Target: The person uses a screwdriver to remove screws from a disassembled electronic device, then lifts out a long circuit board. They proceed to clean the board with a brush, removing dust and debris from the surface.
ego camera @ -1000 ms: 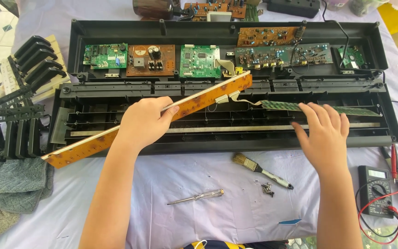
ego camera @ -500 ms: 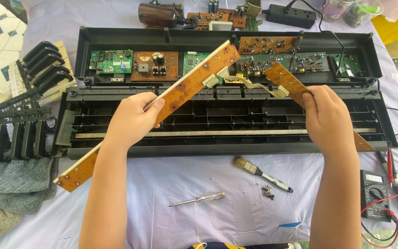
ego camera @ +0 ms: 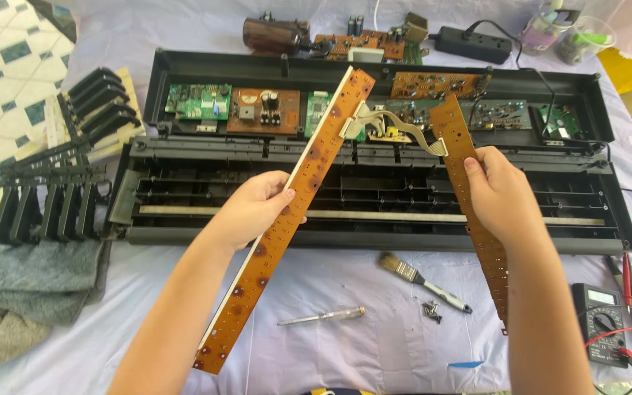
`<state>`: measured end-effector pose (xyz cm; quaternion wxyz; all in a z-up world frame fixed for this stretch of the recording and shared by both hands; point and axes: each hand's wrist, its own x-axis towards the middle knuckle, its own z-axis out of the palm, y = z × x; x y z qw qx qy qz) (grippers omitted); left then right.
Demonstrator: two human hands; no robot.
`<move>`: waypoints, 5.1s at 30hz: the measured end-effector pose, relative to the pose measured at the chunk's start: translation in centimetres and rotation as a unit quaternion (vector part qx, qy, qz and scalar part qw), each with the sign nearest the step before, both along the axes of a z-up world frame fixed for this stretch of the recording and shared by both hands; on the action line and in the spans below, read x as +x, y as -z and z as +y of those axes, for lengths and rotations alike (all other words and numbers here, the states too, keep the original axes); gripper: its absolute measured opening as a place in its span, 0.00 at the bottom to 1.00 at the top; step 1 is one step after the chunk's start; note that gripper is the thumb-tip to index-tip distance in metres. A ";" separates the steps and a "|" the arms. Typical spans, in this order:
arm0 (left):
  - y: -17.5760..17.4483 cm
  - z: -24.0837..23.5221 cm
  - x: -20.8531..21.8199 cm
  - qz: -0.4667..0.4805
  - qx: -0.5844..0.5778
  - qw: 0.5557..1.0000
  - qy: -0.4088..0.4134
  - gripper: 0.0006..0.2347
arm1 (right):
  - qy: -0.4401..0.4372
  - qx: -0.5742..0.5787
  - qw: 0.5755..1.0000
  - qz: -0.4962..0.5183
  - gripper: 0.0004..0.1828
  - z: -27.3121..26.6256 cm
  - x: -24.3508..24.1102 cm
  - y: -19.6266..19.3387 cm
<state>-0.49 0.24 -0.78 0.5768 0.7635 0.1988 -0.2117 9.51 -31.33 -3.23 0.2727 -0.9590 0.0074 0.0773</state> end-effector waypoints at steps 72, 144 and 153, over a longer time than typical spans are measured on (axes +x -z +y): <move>16.6 -0.6 -3.3 -0.497 0.472 0.728 0.023 0.11 | -0.048 -0.124 0.983 0.125 0.24 -0.1 -10.6 5.5; 11.8 1.6 -6.9 -0.069 -0.004 0.994 0.084 0.13 | -0.303 0.213 0.890 -0.266 0.10 7.4 -13.3 2.4; 13.6 1.1 -7.7 -0.059 -0.272 0.960 -0.018 0.17 | -0.390 0.304 0.833 -0.247 0.07 11.5 -10.2 5.5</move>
